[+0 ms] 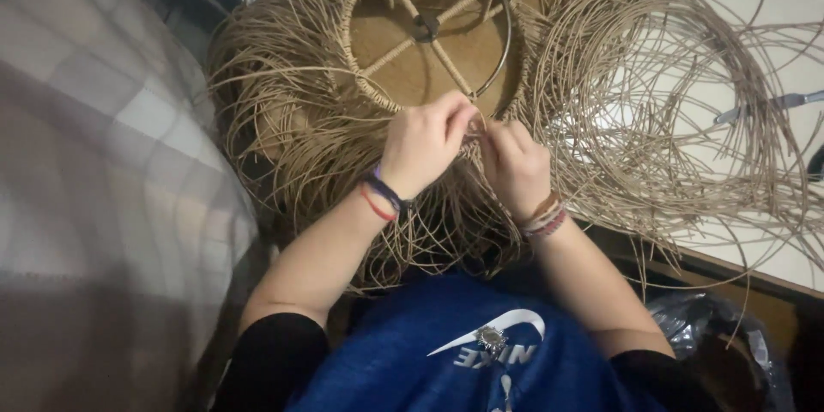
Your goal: Weaving straw strands around a circular frame to create a decorative lampshade.
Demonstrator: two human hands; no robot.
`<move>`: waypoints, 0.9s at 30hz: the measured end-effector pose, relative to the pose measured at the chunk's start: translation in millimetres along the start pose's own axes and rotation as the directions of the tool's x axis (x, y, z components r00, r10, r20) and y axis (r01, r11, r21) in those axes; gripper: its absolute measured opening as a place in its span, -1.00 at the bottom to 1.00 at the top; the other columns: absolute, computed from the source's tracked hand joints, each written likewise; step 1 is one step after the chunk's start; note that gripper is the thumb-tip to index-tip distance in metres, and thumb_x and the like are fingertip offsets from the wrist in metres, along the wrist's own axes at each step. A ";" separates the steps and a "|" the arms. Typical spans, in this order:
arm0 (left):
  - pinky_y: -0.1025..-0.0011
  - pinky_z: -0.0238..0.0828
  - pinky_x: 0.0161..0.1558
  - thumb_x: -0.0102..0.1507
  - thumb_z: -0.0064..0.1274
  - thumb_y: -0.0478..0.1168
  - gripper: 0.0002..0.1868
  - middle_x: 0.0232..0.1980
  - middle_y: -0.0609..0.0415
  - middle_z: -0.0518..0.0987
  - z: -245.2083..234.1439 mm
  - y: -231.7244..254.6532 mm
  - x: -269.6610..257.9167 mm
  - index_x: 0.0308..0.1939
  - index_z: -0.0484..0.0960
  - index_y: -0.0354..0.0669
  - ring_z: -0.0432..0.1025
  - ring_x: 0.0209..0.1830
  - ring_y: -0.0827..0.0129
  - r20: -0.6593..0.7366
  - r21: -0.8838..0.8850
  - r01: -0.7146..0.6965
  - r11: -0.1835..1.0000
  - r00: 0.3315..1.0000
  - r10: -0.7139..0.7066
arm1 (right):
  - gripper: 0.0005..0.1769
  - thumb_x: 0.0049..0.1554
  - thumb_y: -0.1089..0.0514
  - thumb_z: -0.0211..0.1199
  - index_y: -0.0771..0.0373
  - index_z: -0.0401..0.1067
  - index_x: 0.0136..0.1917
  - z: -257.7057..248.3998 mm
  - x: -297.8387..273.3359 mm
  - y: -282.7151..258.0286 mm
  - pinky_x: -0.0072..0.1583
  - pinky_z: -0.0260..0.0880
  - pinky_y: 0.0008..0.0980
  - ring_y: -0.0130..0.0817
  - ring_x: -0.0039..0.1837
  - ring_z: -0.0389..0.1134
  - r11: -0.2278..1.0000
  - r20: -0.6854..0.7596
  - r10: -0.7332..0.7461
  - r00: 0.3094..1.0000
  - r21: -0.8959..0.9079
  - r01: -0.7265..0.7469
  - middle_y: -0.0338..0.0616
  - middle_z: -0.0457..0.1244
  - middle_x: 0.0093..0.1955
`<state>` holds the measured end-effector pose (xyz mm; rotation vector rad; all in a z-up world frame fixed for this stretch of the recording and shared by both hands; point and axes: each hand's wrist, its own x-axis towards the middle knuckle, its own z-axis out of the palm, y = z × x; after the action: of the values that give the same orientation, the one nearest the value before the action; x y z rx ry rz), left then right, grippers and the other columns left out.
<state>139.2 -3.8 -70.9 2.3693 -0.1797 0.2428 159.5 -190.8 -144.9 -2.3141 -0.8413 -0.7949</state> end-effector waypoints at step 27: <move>0.43 0.36 -0.33 0.38 -0.03 0.04 -0.72 -0.58 0.33 0.29 -19.1 -60.9 -0.2 -0.43 0.52 0.21 0.30 -0.43 0.40 -0.263 0.492 -0.505 0.709 0.691 0.674 | -0.86 0.17 0.17 0.40 0.31 0.60 -0.09 -7.4 4.1 -13.9 -0.16 0.20 -0.54 -0.59 -0.24 0.18 0.448 0.538 0.289 0.792 0.655 -0.608 -0.28 0.29 -0.41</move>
<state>148.7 53.3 -97.9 2.4827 -0.7738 1.2147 149.8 -185.0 -133.1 -1.6638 -0.4796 0.2762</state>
